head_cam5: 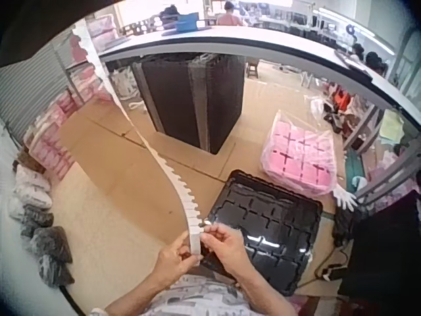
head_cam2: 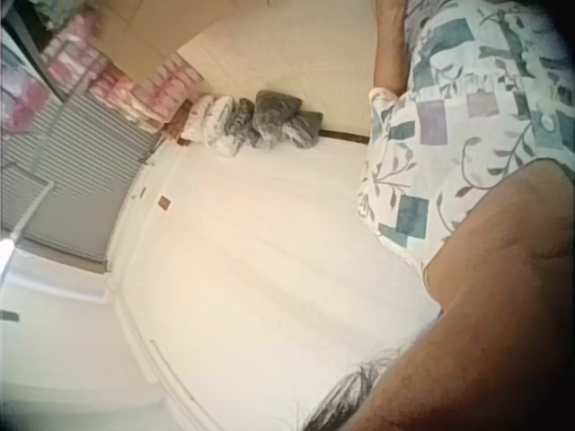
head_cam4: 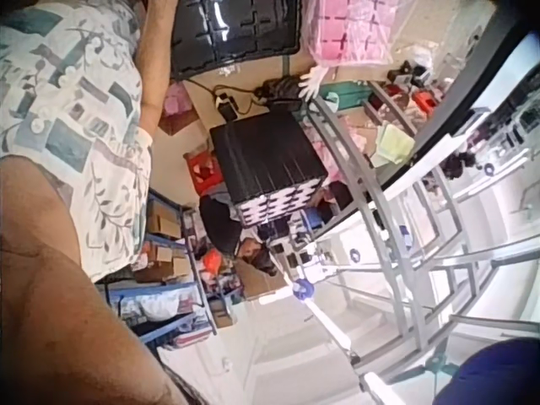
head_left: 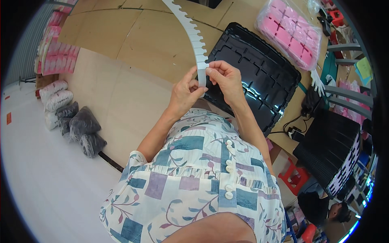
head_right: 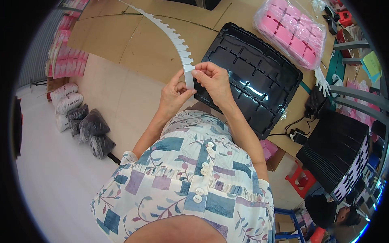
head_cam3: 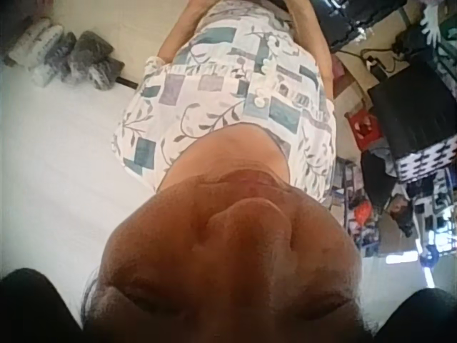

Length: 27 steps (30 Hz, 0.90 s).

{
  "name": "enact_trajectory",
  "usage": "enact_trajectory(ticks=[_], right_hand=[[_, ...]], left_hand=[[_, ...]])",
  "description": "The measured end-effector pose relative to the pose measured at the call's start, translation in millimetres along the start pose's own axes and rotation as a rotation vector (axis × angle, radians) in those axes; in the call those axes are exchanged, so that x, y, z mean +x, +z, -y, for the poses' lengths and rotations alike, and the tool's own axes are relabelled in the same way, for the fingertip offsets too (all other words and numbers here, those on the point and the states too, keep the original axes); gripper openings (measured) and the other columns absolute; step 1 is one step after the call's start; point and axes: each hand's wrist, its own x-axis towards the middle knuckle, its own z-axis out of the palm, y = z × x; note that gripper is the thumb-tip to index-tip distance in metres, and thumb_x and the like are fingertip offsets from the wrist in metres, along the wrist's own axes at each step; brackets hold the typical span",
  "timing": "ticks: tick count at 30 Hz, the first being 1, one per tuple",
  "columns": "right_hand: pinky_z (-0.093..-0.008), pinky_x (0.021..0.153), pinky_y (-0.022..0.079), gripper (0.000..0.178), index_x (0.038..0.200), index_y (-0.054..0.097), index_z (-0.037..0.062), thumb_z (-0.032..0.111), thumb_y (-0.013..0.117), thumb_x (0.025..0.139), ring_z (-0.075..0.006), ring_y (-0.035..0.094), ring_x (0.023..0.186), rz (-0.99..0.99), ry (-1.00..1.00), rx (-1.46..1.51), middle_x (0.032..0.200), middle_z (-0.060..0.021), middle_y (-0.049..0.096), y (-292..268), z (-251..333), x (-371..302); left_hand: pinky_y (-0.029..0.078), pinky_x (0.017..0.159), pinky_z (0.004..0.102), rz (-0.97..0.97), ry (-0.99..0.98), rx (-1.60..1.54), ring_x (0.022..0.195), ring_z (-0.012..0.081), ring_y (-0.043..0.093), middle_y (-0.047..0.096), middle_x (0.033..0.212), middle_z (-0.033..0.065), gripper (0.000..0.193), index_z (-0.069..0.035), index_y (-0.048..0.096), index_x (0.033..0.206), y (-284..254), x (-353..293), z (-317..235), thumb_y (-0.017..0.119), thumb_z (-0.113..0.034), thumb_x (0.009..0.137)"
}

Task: The person applies adhesive strips to the surface of a black plastic tray, then places a pink plastic insert into the tray and presses it down. The person repeats this process with a second tray, applying adhesive and inserting the pink component.

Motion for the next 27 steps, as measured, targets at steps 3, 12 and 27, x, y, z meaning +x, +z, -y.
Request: enact_trajectory(ticks=[3,12,27], right_hand=[[-0.0184,0.059,0.042,0.011,0.094,0.069,0.0012,0.011,0.07,0.09,-0.0029,0.054,0.067,0.038,0.031,0.01,0.078,0.0014,0.065,-2.5,0.6,-4.9],[-0.0186,0.06,0.043,0.014,0.095,0.067,0.0001,0.014,0.068,0.091,-0.0032,0.054,0.067,-0.056,-0.025,-0.012,0.079,0.0006,0.064,1.3,0.4,-12.2],[-0.0188,0.057,0.044,0.016,0.097,0.07,-0.0022,0.012,0.071,0.092,-0.0038,0.054,0.065,0.08,0.022,-0.049,0.079,-0.0003,0.067,-3.4,8.2,-10.3]], left_hand=[[0.049,0.072,0.0239,0.104,0.053,-0.068,0.075,0.0099,0.062,0.068,0.082,0.0013,0.073,-0.002,0.043,0.144,-9.6,5.8,-7.1,0.076,-0.002,0.079],[0.043,0.06,0.0197,0.114,0.012,-0.391,0.069,0.0048,0.057,0.063,0.083,-0.0001,0.023,-0.001,0.062,0.116,-21.8,34.7,-4.9,0.064,-0.01,0.095],[0.042,0.056,0.0197,0.097,-0.012,-0.338,0.065,0.0056,0.056,0.065,0.085,0.002,0.01,-0.003,0.065,0.098,-17.9,32.9,-18.9,0.066,-0.012,0.093]])
